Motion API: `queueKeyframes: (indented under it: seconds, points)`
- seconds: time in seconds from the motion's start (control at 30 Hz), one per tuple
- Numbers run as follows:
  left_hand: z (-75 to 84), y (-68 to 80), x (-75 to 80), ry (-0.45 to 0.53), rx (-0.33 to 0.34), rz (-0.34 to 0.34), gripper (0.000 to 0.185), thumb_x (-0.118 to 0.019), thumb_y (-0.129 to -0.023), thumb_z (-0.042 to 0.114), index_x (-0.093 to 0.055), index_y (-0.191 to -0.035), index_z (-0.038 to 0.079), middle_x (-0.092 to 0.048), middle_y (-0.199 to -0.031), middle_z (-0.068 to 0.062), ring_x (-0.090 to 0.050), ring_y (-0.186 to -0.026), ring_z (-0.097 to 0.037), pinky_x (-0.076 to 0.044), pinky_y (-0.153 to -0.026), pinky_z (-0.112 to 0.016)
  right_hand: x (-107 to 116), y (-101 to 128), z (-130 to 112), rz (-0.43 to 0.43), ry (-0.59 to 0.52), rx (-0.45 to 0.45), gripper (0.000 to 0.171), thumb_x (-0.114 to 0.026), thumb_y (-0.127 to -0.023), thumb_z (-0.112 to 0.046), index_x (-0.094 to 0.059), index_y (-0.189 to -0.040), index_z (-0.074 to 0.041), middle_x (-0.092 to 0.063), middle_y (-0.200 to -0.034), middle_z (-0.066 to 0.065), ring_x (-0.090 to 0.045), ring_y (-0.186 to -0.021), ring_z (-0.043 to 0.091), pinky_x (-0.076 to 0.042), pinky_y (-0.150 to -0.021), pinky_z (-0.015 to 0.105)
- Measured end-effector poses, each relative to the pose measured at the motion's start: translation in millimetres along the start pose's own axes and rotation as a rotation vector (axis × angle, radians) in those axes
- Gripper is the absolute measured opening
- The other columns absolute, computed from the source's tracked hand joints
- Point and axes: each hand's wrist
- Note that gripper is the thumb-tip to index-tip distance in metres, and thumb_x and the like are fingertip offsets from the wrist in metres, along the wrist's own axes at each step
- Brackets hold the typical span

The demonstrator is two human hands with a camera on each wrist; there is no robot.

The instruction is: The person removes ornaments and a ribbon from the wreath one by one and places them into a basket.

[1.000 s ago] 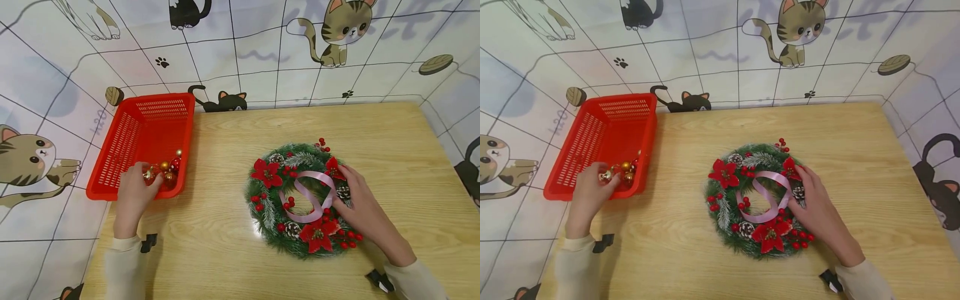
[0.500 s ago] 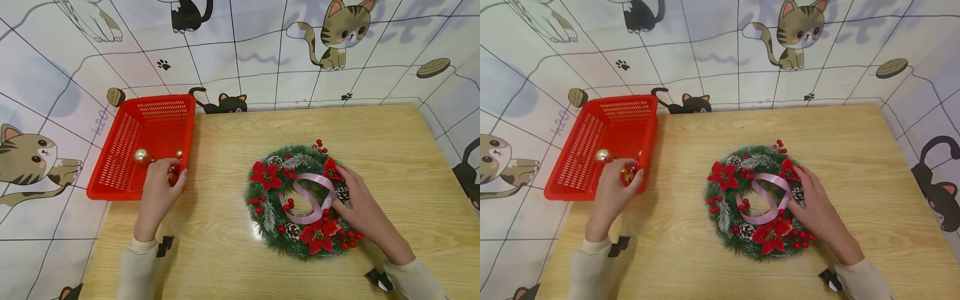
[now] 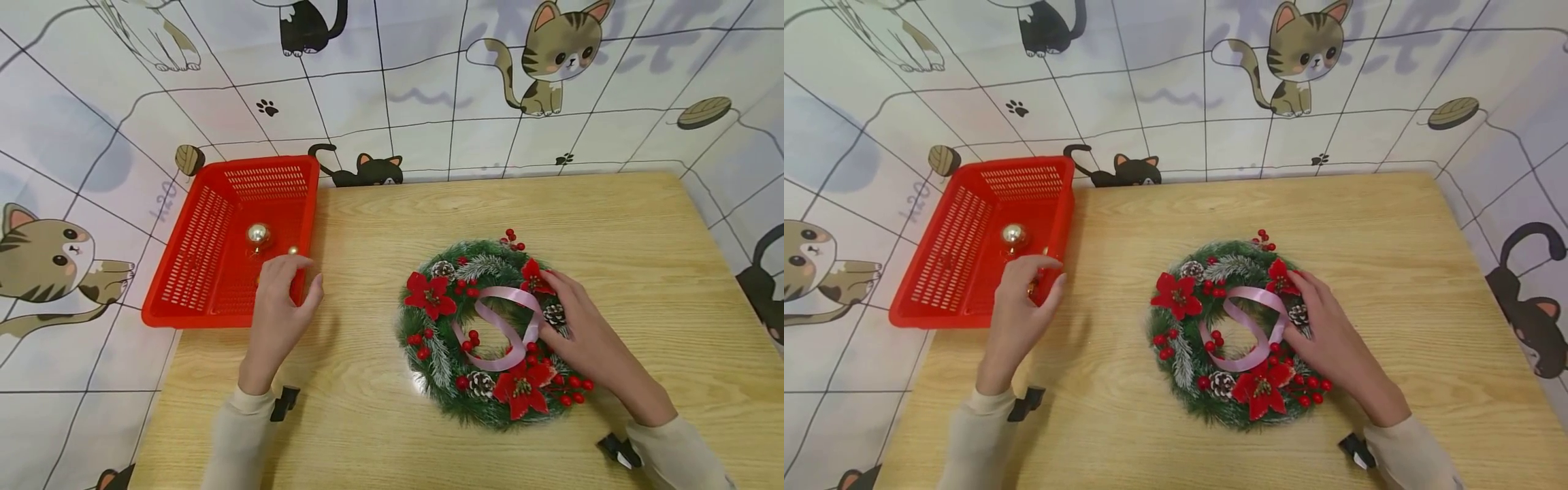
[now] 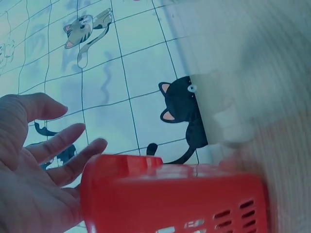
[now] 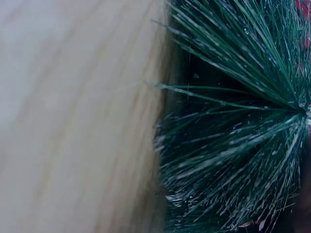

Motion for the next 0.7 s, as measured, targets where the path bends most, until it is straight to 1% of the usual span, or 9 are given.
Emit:
queueKeyframes:
  seconds: [0.07,0.23,0.33,0.5,0.7]
  points:
    - [1.0,0.9,-3.6,0.010,-0.015,-0.017,0.019,-0.074,-0.096,0.002,-0.071,-0.115,-0.002,-0.069,-0.116,-0.019,-0.055,-0.116,-0.042,-0.044,-0.101,-0.052,0,-1,0,-0.003,0.004,0.008,0.089,-0.071,-0.097,-0.013,-0.027,-0.174,-0.015,-0.028,-0.173,0.022,-0.032,-0.152,0.054,-0.034,-0.104,0.085]
    - [4.2,2.1,-12.4,0.043,-0.057,-0.054,0.021,-0.075,-0.096,0.002,-0.071,-0.117,-0.001,-0.069,-0.118,-0.017,-0.055,-0.115,-0.040,-0.045,-0.100,-0.051,-2,-3,-1,-0.012,0.006,0.014,0.088,-0.071,-0.097,-0.013,-0.027,-0.174,-0.013,-0.028,-0.172,0.023,-0.032,-0.152,0.055,-0.035,-0.104,0.085]
    - [6.3,3.0,-17.5,0.047,-0.079,-0.088,0.025,-0.077,-0.097,0.003,-0.069,-0.121,0.000,-0.068,-0.122,-0.017,-0.055,-0.118,-0.039,-0.046,-0.101,-0.052,-3,-3,-3,-0.021,0.008,0.010,0.089,-0.071,-0.097,-0.012,-0.027,-0.174,-0.013,-0.028,-0.172,0.023,-0.032,-0.152,0.056,-0.035,-0.103,0.086]
    - [11.5,5.1,-25.9,0.065,-0.085,-0.136,0.032,-0.079,-0.098,0.006,-0.068,-0.127,0.000,-0.067,-0.129,-0.015,-0.056,-0.124,-0.037,-0.048,-0.104,-0.052,-5,-6,-6,-0.032,0.016,0.019,0.090,-0.071,-0.095,-0.011,-0.027,-0.173,-0.013,-0.029,-0.173,0.022,-0.033,-0.151,0.055,-0.036,-0.102,0.085]
    - [17.7,2.7,-39.0,0.113,-0.090,-0.188,0.030,-0.079,-0.098,0.009,-0.068,-0.126,0.003,-0.068,-0.128,-0.011,-0.057,-0.123,-0.033,-0.049,-0.102,-0.051,-5,-10,-8,-0.032,0.011,0.044,0.090,-0.071,-0.094,-0.009,-0.028,-0.173,-0.012,-0.029,-0.173,0.021,-0.033,-0.152,0.053,-0.037,-0.103,0.083]
Point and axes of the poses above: each hand's wrist, its own y-axis away from the middle knuckle, its own x-axis out of the back of the hand, z = x × y
